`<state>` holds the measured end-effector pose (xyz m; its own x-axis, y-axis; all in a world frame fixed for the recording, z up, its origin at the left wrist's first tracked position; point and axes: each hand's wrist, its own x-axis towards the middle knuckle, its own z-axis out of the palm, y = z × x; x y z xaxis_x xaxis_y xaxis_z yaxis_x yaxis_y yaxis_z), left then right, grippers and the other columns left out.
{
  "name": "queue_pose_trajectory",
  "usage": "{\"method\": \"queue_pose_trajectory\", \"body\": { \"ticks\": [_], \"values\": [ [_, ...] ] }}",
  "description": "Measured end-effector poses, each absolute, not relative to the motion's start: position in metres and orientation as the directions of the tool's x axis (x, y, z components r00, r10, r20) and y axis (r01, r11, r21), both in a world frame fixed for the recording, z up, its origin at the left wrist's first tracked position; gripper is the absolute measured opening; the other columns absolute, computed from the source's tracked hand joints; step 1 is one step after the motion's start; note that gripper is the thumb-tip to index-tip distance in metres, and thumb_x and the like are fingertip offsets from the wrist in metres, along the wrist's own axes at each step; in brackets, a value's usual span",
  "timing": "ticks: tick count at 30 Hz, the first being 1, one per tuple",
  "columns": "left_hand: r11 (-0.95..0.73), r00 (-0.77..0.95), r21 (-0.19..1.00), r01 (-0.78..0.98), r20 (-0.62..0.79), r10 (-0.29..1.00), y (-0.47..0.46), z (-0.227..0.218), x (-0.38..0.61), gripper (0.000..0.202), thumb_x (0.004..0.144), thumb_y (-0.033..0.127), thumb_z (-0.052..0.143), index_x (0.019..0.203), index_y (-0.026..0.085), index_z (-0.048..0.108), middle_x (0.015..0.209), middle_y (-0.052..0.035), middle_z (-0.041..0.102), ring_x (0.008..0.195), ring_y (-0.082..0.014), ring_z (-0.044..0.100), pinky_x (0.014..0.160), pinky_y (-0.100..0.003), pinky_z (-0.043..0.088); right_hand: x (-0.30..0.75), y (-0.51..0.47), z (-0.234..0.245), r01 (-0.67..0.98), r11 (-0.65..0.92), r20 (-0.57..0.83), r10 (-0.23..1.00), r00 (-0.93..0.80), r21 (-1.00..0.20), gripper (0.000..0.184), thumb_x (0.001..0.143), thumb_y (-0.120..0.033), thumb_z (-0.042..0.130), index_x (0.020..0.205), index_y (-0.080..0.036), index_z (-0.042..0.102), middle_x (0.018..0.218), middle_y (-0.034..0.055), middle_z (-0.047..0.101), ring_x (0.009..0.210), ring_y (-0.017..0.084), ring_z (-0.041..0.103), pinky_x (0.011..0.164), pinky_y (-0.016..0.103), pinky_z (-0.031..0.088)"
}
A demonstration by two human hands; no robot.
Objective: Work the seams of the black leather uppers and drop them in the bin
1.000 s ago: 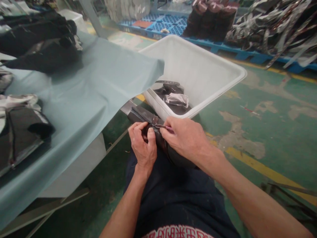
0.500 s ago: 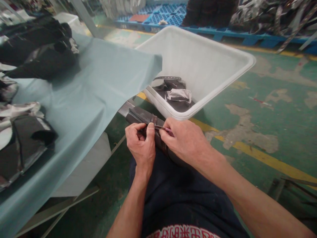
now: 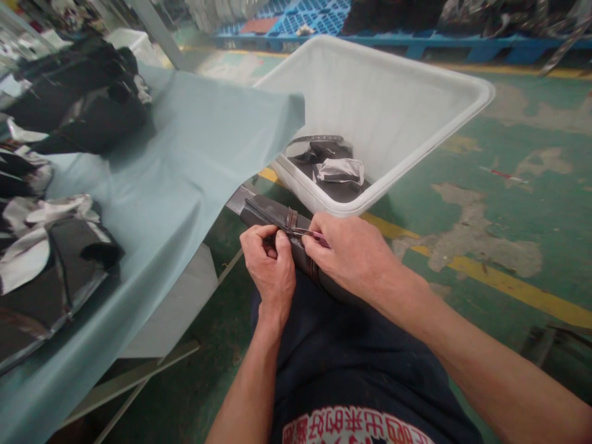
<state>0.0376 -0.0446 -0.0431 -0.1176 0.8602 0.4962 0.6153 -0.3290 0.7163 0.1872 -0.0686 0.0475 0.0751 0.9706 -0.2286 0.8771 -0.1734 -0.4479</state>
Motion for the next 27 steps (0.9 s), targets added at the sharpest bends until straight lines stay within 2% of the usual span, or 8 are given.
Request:
{"method": "queue_pose_trajectory", "body": {
  "ticks": [6, 12, 14, 19, 27],
  "values": [
    [-0.334, -0.117, 0.740, 0.584, 0.484, 0.867, -0.044, -0.040, 0.037, 0.016, 0.103, 0.033, 0.060, 0.097, 0.020, 0.068, 0.104, -0.0057, 0.067, 0.095, -0.0170, 0.064, 0.077, -0.029, 0.051, 0.186, -0.069, 0.047, 0.896, -0.156, -0.213, 0.975, 0.071, -0.416, 0.026, 0.106, -0.031, 0.053, 0.111, -0.020, 0.077, 0.097, 0.0116, 0.082, 0.089, 0.025, 0.074, 0.065, 0.034, 0.028],
    [-0.287, -0.139, 0.752, 0.593, 0.447, 0.884, -0.042, -0.036, 0.037, 0.013, 0.097, 0.033, 0.069, 0.093, 0.020, 0.069, 0.097, -0.0023, 0.065, 0.076, -0.0129, 0.057, 0.070, -0.028, 0.047, 0.184, -0.071, 0.049, 0.917, -0.127, -0.199, 0.979, 0.053, -0.379, 0.027, 0.107, -0.030, 0.051, 0.114, -0.021, 0.075, 0.101, 0.0129, 0.083, 0.097, 0.029, 0.078, 0.066, 0.035, 0.030],
    [-0.292, -0.131, 0.745, 0.599, 0.452, 0.883, -0.042, -0.037, 0.037, 0.012, 0.097, 0.032, 0.068, 0.094, 0.020, 0.068, 0.098, -0.0028, 0.066, 0.078, -0.0135, 0.057, 0.071, -0.028, 0.048, 0.183, -0.071, 0.051, 0.924, -0.116, -0.205, 0.978, 0.042, -0.365, 0.027, 0.108, -0.030, 0.050, 0.115, -0.020, 0.074, 0.102, 0.0137, 0.083, 0.100, 0.031, 0.079, 0.066, 0.035, 0.030],
    [-0.306, -0.122, 0.716, 0.628, 0.479, 0.869, -0.043, -0.043, 0.037, 0.009, 0.097, 0.028, 0.062, 0.099, 0.021, 0.067, 0.106, -0.0059, 0.067, 0.097, -0.0177, 0.065, 0.082, -0.031, 0.053, 0.179, -0.072, 0.051, 0.937, -0.114, -0.190, 0.980, 0.053, -0.329, 0.028, 0.109, -0.032, 0.048, 0.112, -0.019, 0.073, 0.099, 0.0148, 0.082, 0.098, 0.031, 0.080, 0.065, 0.034, 0.032],
    [-0.295, -0.141, 0.717, 0.632, 0.480, 0.866, -0.043, -0.044, 0.040, 0.005, 0.096, 0.024, 0.063, 0.098, 0.021, 0.066, 0.105, -0.0049, 0.066, 0.094, -0.0163, 0.065, 0.078, -0.029, 0.053, 0.175, -0.071, 0.051, 0.954, -0.123, -0.163, 0.983, 0.080, -0.275, 0.029, 0.110, -0.033, 0.047, 0.112, -0.019, 0.072, 0.096, 0.0157, 0.082, 0.094, 0.028, 0.080, 0.062, 0.033, 0.031]
  ]
}}
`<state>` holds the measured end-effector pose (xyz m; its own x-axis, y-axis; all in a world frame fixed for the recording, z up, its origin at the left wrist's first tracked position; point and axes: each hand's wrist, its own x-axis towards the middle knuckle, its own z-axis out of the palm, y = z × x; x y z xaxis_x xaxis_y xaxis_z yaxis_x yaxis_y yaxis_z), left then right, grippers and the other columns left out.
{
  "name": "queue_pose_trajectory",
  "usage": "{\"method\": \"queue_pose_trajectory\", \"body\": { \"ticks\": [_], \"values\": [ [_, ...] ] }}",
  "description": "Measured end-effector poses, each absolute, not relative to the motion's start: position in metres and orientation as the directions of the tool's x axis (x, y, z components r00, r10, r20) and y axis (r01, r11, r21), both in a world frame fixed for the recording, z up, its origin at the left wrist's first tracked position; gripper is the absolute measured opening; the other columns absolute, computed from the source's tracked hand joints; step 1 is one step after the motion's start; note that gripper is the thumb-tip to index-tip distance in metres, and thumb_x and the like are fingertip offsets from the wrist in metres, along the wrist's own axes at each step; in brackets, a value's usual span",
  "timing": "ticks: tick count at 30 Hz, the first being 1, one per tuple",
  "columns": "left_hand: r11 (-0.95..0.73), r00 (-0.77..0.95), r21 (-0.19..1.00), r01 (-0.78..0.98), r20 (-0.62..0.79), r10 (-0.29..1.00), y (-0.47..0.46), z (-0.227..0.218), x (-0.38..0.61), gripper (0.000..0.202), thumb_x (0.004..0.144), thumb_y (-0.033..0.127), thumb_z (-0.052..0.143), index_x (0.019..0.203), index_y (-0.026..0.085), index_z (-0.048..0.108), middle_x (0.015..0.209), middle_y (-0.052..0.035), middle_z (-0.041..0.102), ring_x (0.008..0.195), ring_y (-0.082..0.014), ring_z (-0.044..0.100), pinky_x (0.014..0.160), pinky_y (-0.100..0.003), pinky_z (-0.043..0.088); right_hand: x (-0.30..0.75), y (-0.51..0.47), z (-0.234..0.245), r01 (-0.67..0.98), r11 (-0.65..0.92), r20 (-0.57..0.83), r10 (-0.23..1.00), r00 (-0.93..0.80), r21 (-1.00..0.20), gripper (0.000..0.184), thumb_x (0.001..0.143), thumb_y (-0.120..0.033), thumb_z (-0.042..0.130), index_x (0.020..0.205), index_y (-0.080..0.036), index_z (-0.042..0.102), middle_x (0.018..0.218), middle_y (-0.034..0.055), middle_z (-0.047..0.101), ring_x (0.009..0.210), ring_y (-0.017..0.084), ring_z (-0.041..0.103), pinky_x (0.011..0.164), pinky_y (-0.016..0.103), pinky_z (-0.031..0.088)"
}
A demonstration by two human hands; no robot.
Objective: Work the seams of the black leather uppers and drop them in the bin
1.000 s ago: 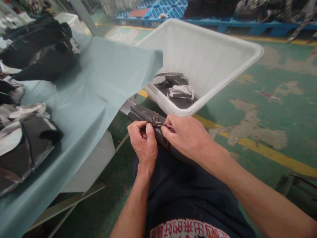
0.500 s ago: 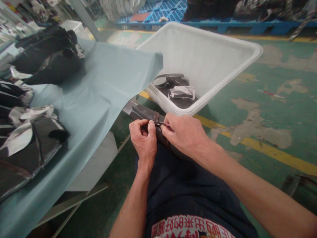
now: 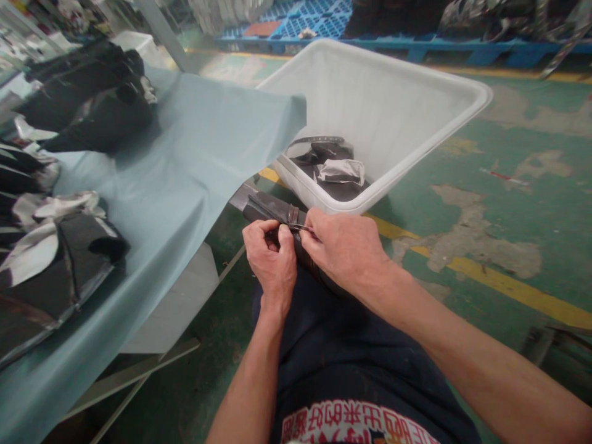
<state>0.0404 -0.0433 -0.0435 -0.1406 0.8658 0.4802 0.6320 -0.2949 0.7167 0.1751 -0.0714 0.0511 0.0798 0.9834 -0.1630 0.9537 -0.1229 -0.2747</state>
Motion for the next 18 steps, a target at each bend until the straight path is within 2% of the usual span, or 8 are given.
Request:
{"method": "queue_pose_trajectory", "body": {
  "ticks": [4, 11, 18],
  "values": [
    [-0.308, -0.142, 0.711, 0.632, 0.496, 0.857, -0.043, -0.047, 0.041, 0.005, 0.096, 0.024, 0.062, 0.098, 0.021, 0.065, 0.106, -0.0061, 0.065, 0.101, -0.0190, 0.066, 0.088, -0.033, 0.055, 0.173, -0.068, 0.055, 0.956, -0.122, -0.170, 0.982, 0.078, -0.268, 0.029, 0.110, -0.032, 0.046, 0.112, -0.019, 0.072, 0.097, 0.0162, 0.081, 0.095, 0.029, 0.080, 0.061, 0.033, 0.030],
    [-0.353, -0.112, 0.685, 0.638, 0.536, 0.837, -0.047, -0.049, 0.042, 0.008, 0.101, 0.027, 0.058, 0.102, 0.021, 0.064, 0.111, -0.0088, 0.063, 0.106, -0.0213, 0.064, 0.090, -0.035, 0.055, 0.168, -0.065, 0.062, 0.964, -0.108, -0.196, 0.979, 0.060, -0.244, 0.029, 0.109, -0.028, 0.046, 0.115, -0.018, 0.072, 0.101, 0.0198, 0.081, 0.096, 0.031, 0.080, 0.063, 0.032, 0.035],
    [-0.401, -0.099, 0.664, 0.631, 0.582, 0.807, -0.051, -0.053, 0.045, 0.008, 0.103, 0.025, 0.055, 0.104, 0.021, 0.062, 0.110, -0.0102, 0.062, 0.111, -0.0222, 0.062, 0.099, -0.038, 0.055, 0.159, -0.062, 0.065, 0.978, -0.107, -0.208, 0.976, 0.069, -0.181, 0.027, 0.109, -0.027, 0.046, 0.114, -0.016, 0.071, 0.101, 0.0204, 0.081, 0.094, 0.029, 0.080, 0.061, 0.031, 0.036]
  ]
}}
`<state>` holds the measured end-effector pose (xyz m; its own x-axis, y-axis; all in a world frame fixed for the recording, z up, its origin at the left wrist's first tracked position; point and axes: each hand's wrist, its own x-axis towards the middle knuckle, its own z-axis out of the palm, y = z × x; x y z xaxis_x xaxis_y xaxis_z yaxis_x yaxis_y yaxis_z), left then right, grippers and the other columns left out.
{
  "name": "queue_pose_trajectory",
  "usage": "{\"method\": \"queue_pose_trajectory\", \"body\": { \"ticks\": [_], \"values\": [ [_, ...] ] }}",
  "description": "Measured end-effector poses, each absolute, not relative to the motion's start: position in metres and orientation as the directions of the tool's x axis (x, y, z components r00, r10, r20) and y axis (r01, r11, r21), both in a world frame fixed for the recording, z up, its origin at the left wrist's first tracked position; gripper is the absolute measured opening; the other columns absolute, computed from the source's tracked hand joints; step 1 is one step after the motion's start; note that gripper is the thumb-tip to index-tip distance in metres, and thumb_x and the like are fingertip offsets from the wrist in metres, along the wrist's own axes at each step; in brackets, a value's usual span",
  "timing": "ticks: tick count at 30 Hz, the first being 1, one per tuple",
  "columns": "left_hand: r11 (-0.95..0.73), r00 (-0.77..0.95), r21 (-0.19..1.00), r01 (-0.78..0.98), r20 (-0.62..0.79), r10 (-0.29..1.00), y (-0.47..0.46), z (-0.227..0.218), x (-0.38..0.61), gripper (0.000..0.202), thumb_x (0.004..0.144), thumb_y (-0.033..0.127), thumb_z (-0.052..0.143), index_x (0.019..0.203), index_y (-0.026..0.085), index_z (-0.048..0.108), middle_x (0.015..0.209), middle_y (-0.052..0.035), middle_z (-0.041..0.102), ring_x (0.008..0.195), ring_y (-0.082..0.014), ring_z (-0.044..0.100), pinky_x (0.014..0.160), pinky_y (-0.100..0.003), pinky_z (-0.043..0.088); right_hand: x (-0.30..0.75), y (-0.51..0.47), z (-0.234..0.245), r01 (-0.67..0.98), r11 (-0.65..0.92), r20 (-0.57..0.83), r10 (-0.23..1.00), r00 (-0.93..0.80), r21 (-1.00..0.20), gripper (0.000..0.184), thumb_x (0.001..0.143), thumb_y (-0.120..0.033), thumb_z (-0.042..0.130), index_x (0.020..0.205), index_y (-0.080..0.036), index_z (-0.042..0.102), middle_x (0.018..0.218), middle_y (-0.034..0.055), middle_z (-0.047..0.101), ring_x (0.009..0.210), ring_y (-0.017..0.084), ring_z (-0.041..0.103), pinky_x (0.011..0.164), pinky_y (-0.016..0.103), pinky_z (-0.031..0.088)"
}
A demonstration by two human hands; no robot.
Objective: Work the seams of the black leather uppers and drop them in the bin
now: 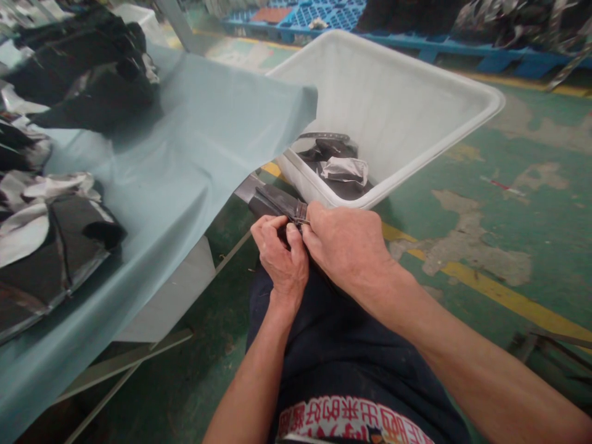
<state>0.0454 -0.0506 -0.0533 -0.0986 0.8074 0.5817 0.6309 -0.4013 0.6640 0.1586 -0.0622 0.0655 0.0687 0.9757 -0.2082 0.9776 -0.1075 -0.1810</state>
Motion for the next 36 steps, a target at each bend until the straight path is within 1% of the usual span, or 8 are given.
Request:
{"method": "queue_pose_trajectory", "body": {
  "ticks": [4, 9, 12, 19, 23, 28, 32, 36],
  "values": [
    [-0.391, -0.116, 0.676, 0.625, 0.576, 0.809, -0.051, -0.056, 0.047, 0.006, 0.102, 0.025, 0.056, 0.104, 0.022, 0.061, 0.110, -0.0102, 0.062, 0.111, -0.0227, 0.062, 0.099, -0.039, 0.055, 0.158, -0.062, 0.060, 0.980, -0.098, -0.179, 0.982, 0.067, -0.173, 0.026, 0.109, -0.028, 0.049, 0.111, -0.017, 0.071, 0.099, 0.0195, 0.081, 0.091, 0.029, 0.079, 0.061, 0.031, 0.033],
    [-0.374, -0.133, 0.687, 0.623, 0.564, 0.815, -0.051, -0.056, 0.047, 0.006, 0.101, 0.024, 0.057, 0.104, 0.022, 0.061, 0.111, -0.0103, 0.063, 0.111, -0.0227, 0.063, 0.096, -0.038, 0.056, 0.166, -0.065, 0.041, 0.965, -0.087, -0.103, 0.993, 0.063, -0.246, 0.024, 0.108, -0.032, 0.051, 0.109, -0.019, 0.071, 0.095, 0.0142, 0.082, 0.089, 0.028, 0.078, 0.062, 0.032, 0.027],
    [-0.371, -0.141, 0.688, 0.624, 0.566, 0.812, -0.051, -0.056, 0.048, 0.005, 0.100, 0.023, 0.058, 0.104, 0.021, 0.061, 0.111, -0.0102, 0.063, 0.110, -0.0224, 0.064, 0.093, -0.037, 0.056, 0.168, -0.066, 0.033, 0.961, -0.065, -0.068, 0.997, 0.048, -0.270, 0.023, 0.107, -0.033, 0.052, 0.107, -0.019, 0.071, 0.093, 0.0136, 0.081, 0.087, 0.028, 0.077, 0.062, 0.033, 0.025],
    [-0.358, -0.161, 0.700, 0.617, 0.558, 0.814, -0.052, -0.055, 0.050, 0.004, 0.099, 0.022, 0.060, 0.102, 0.021, 0.062, 0.111, -0.0094, 0.064, 0.109, -0.0215, 0.065, 0.092, -0.035, 0.056, 0.170, -0.066, 0.025, 0.951, -0.024, -0.003, 1.000, 0.024, -0.309, 0.021, 0.105, -0.031, 0.051, 0.104, -0.019, 0.069, 0.091, 0.0130, 0.081, 0.085, 0.028, 0.076, 0.063, 0.033, 0.025],
    [-0.343, -0.161, 0.693, 0.634, 0.553, 0.818, -0.052, -0.055, 0.050, 0.004, 0.099, 0.023, 0.059, 0.102, 0.022, 0.061, 0.111, -0.0091, 0.064, 0.109, -0.0215, 0.065, 0.092, -0.035, 0.057, 0.170, -0.064, 0.023, 0.957, 0.013, 0.014, 1.000, -0.009, -0.290, 0.022, 0.105, -0.032, 0.050, 0.106, -0.018, 0.067, 0.089, 0.0139, 0.080, 0.083, 0.029, 0.075, 0.062, 0.033, 0.023],
    [-0.353, -0.161, 0.691, 0.631, 0.562, 0.811, -0.051, -0.056, 0.049, 0.004, 0.099, 0.022, 0.059, 0.101, 0.022, 0.061, 0.111, -0.0099, 0.064, 0.111, -0.0221, 0.064, 0.096, -0.036, 0.056, 0.170, -0.063, 0.022, 0.962, 0.021, 0.014, 1.000, -0.017, -0.274, 0.024, 0.107, -0.032, 0.048, 0.109, -0.017, 0.067, 0.090, 0.0146, 0.080, 0.083, 0.030, 0.075, 0.062, 0.034, 0.022],
    [-0.373, -0.157, 0.697, 0.613, 0.570, 0.806, -0.051, -0.056, 0.049, 0.003, 0.099, 0.023, 0.057, 0.101, 0.022, 0.060, 0.109, -0.0103, 0.064, 0.113, -0.0231, 0.063, 0.099, -0.038, 0.055, 0.172, -0.063, 0.019, 0.941, 0.038, 0.033, 0.999, -0.028, -0.337, 0.025, 0.108, -0.032, 0.049, 0.111, -0.017, 0.067, 0.091, 0.0140, 0.080, 0.084, 0.029, 0.074, 0.063, 0.033, 0.024],
    [-0.362, -0.156, 0.711, 0.603, 0.550, 0.821, -0.050, -0.056, 0.049, 0.004, 0.100, 0.026, 0.056, 0.099, 0.023, 0.059, 0.109, -0.0103, 0.063, 0.113, -0.0239, 0.063, 0.100, -0.040, 0.055, 0.173, -0.065, 0.016, 0.919, 0.056, 0.049, 0.998, -0.040, -0.391, 0.025, 0.108, -0.032, 0.048, 0.112, -0.016, 0.068, 0.094, 0.0139, 0.080, 0.086, 0.029, 0.075, 0.065, 0.033, 0.027]
  ]
}}
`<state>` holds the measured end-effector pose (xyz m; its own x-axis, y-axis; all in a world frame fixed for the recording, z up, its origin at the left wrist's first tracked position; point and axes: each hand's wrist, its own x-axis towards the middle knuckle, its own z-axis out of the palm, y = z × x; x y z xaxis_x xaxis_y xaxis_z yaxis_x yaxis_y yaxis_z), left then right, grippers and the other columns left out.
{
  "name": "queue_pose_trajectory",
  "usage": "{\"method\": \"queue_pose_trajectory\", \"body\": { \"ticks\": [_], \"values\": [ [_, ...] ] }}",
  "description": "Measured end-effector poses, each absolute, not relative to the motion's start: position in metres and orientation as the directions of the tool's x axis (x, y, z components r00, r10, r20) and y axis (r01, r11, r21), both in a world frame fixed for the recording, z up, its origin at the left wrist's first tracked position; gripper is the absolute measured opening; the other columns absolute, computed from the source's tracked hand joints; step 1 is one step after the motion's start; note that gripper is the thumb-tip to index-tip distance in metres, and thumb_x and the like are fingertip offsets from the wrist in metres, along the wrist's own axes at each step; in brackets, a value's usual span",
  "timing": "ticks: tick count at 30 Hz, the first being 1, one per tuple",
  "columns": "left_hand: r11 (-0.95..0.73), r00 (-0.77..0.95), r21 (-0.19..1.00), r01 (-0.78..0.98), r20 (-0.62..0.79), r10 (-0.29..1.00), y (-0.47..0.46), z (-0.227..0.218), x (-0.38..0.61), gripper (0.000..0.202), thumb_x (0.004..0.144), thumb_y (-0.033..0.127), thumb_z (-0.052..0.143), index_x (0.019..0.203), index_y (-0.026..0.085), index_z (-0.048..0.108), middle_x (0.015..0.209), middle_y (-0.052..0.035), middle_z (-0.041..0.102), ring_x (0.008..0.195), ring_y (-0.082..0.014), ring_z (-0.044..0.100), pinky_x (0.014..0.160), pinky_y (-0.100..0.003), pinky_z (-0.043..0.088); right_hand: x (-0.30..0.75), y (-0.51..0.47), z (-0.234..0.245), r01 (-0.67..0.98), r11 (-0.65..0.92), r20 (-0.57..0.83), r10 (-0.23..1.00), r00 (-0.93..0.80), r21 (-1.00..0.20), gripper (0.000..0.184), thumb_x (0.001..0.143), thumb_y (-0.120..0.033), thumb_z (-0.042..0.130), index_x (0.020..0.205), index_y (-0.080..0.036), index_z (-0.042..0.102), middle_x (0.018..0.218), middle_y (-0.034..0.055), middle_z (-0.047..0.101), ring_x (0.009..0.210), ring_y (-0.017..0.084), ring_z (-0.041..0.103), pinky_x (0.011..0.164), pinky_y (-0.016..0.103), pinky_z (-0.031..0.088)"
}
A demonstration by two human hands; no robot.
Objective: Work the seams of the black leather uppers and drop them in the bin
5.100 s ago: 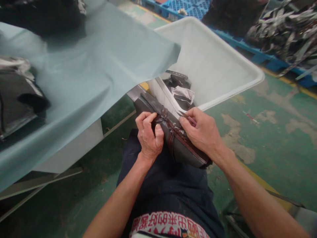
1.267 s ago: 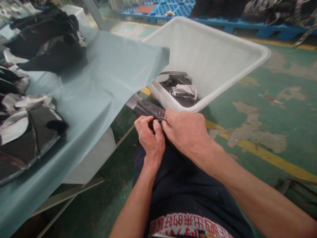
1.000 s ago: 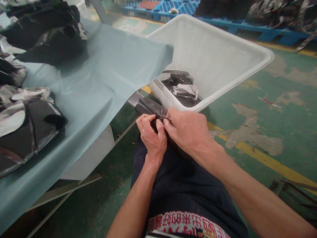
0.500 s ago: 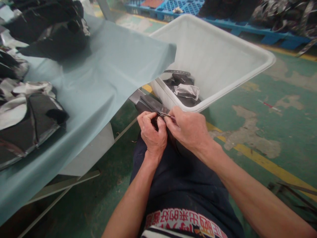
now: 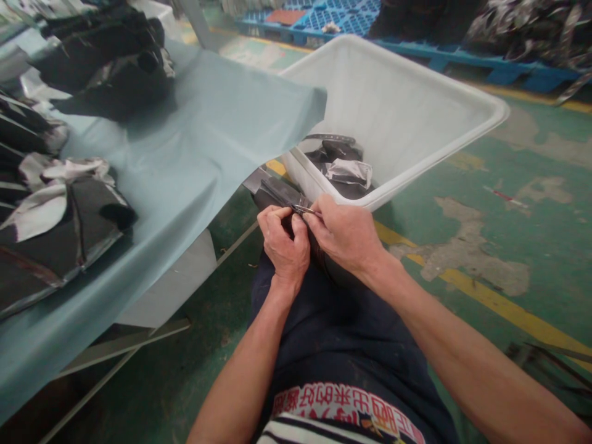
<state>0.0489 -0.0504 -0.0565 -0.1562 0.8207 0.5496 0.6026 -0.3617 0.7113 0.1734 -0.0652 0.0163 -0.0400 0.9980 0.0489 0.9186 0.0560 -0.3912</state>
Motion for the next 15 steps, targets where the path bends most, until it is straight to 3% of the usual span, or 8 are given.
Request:
{"method": "queue_pose_trajectory", "body": {
  "ticks": [7, 15],
  "values": [
    [-0.353, -0.147, 0.709, 0.611, 0.540, 0.829, -0.0481, -0.0576, 0.0477, 0.008, 0.101, 0.029, 0.053, 0.099, 0.023, 0.058, 0.109, -0.0097, 0.062, 0.111, -0.0232, 0.063, 0.101, -0.039, 0.054, 0.1730, -0.0600, 0.0135, 0.896, 0.083, 0.075, 0.996, -0.055, -0.437, 0.025, 0.108, -0.030, 0.047, 0.114, -0.016, 0.067, 0.095, 0.0135, 0.079, 0.086, 0.028, 0.073, 0.066, 0.033, 0.028],
    [-0.356, -0.148, 0.689, 0.632, 0.558, 0.817, -0.0466, -0.0583, 0.0474, 0.011, 0.102, 0.031, 0.052, 0.098, 0.023, 0.059, 0.109, -0.0100, 0.063, 0.110, -0.0233, 0.063, 0.100, -0.038, 0.054, 0.1775, -0.0569, 0.0082, 0.807, 0.103, 0.120, 0.992, -0.041, -0.582, 0.025, 0.107, -0.032, 0.049, 0.112, -0.017, 0.068, 0.096, 0.0114, 0.078, 0.087, 0.027, 0.071, 0.070, 0.033, 0.033]
  ]
}}
